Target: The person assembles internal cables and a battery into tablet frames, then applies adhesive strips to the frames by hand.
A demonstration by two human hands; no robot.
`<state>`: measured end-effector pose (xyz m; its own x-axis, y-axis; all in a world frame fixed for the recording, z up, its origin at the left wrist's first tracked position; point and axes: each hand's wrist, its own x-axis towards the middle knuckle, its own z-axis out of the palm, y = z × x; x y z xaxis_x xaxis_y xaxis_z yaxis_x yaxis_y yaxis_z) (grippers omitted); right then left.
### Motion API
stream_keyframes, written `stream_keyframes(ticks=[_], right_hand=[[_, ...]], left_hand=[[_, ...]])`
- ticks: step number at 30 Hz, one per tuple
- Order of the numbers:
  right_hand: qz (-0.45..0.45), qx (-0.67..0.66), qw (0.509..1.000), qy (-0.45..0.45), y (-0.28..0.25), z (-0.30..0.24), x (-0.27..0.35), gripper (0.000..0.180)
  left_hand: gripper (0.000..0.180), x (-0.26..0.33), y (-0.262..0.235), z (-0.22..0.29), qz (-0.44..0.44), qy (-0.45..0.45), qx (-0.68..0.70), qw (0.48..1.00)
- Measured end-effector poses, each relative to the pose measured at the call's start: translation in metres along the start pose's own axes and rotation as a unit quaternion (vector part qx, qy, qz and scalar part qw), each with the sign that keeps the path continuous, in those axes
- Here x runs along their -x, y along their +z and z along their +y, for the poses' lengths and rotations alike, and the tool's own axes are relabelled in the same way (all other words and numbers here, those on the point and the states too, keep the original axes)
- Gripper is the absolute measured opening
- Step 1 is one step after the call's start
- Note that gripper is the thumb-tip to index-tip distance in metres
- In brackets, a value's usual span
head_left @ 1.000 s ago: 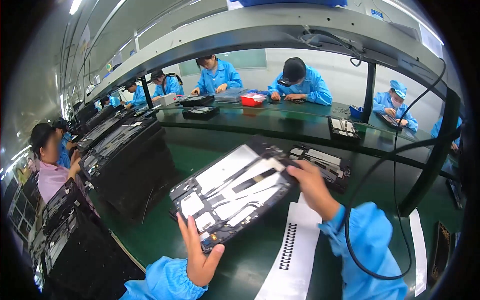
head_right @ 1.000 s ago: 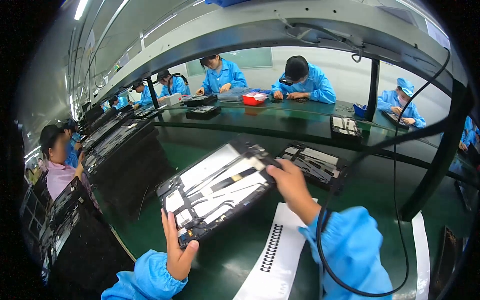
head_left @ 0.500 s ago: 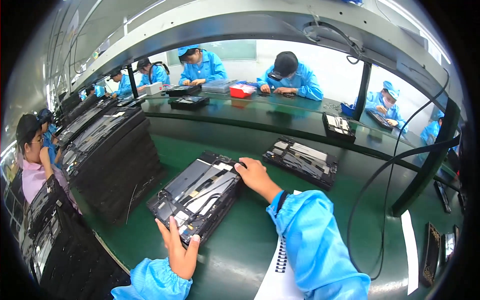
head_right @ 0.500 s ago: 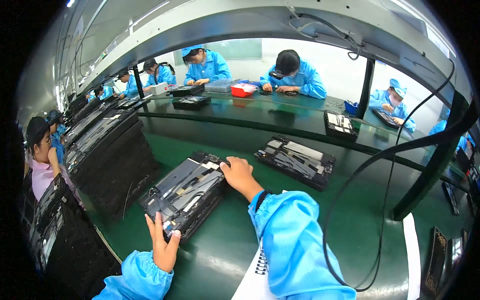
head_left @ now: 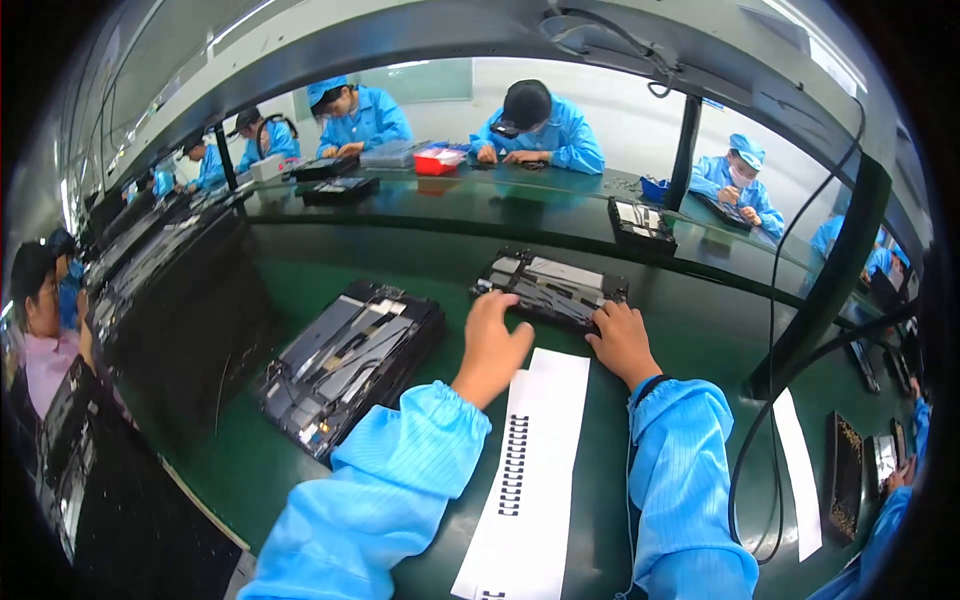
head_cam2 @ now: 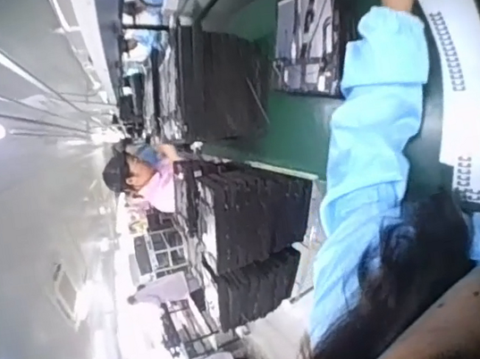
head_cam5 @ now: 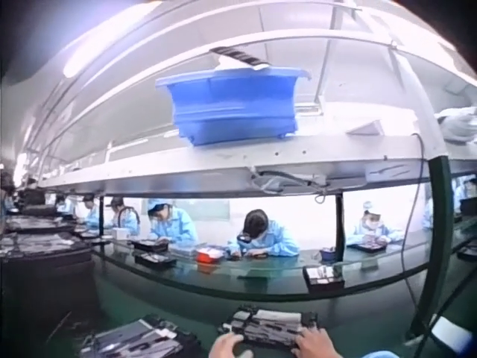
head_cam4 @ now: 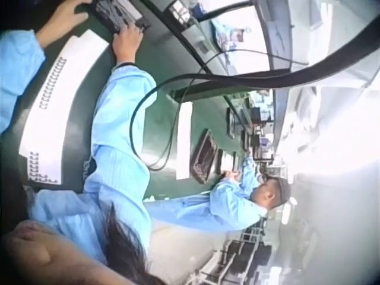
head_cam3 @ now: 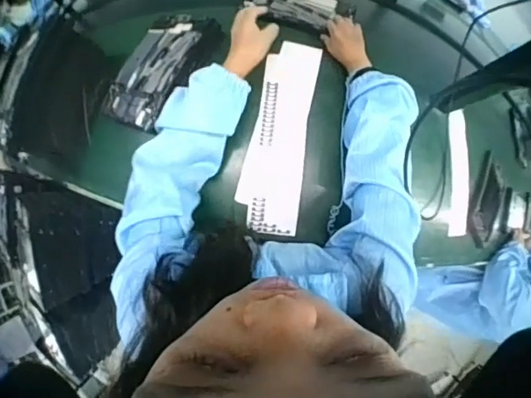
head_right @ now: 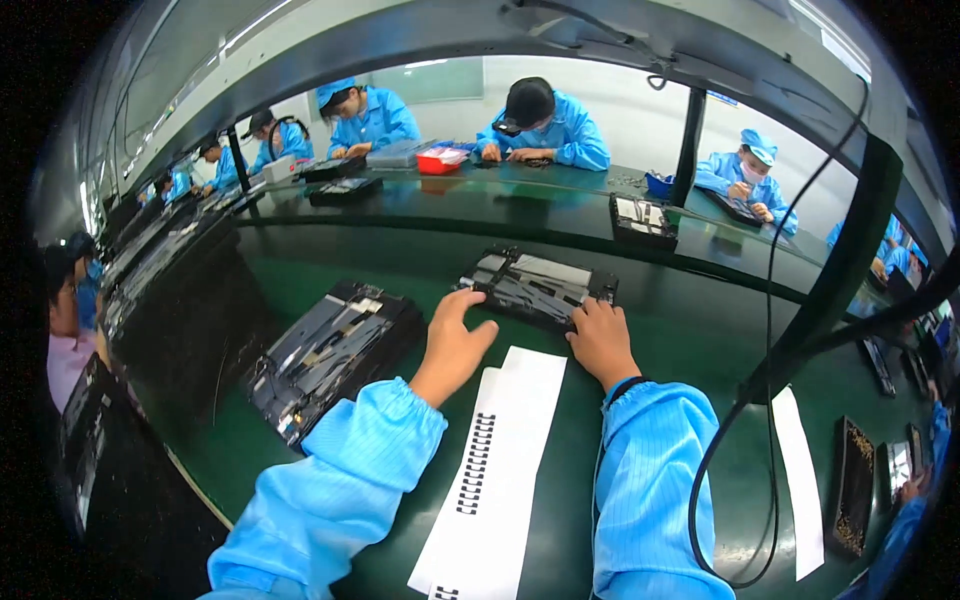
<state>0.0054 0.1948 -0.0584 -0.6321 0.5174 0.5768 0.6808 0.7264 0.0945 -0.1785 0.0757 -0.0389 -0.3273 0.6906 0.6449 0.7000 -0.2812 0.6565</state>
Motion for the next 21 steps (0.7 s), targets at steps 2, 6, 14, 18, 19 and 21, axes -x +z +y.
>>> stream_keyframes(ticks=[2,6,14,18,19,21], right_hand=[[-0.001,0.002,1.0,0.022,-0.012,0.005,0.011,0.027],[0.003,-0.144,0.984,0.101,-0.028,0.024,0.02,0.02],[-0.015,-0.195,0.866,0.459,0.025,0.055,-0.012,0.056],[0.15,-0.639,0.616,0.436,-0.011,0.034,-0.013,0.047],[0.153,-0.66,0.603,0.421,-0.022,0.042,-0.007,0.046],[0.165,-0.663,0.603,0.411,-0.064,0.054,0.021,0.041]], left_hand=[[0.045,-0.018,0.01,-0.022,0.005,-0.054,-0.004,0.999],[0.078,-0.037,0.032,-0.065,-0.091,-0.19,0.002,0.978],[0.078,-0.057,0.047,-0.082,-0.105,-0.129,0.033,0.985],[0.074,-0.049,0.025,-0.051,-0.016,-0.068,0.026,0.997],[0.073,-0.048,0.021,-0.037,0.016,-0.038,0.033,0.999],[0.074,-0.037,0.023,-0.007,-0.013,-0.028,0.122,0.992]])
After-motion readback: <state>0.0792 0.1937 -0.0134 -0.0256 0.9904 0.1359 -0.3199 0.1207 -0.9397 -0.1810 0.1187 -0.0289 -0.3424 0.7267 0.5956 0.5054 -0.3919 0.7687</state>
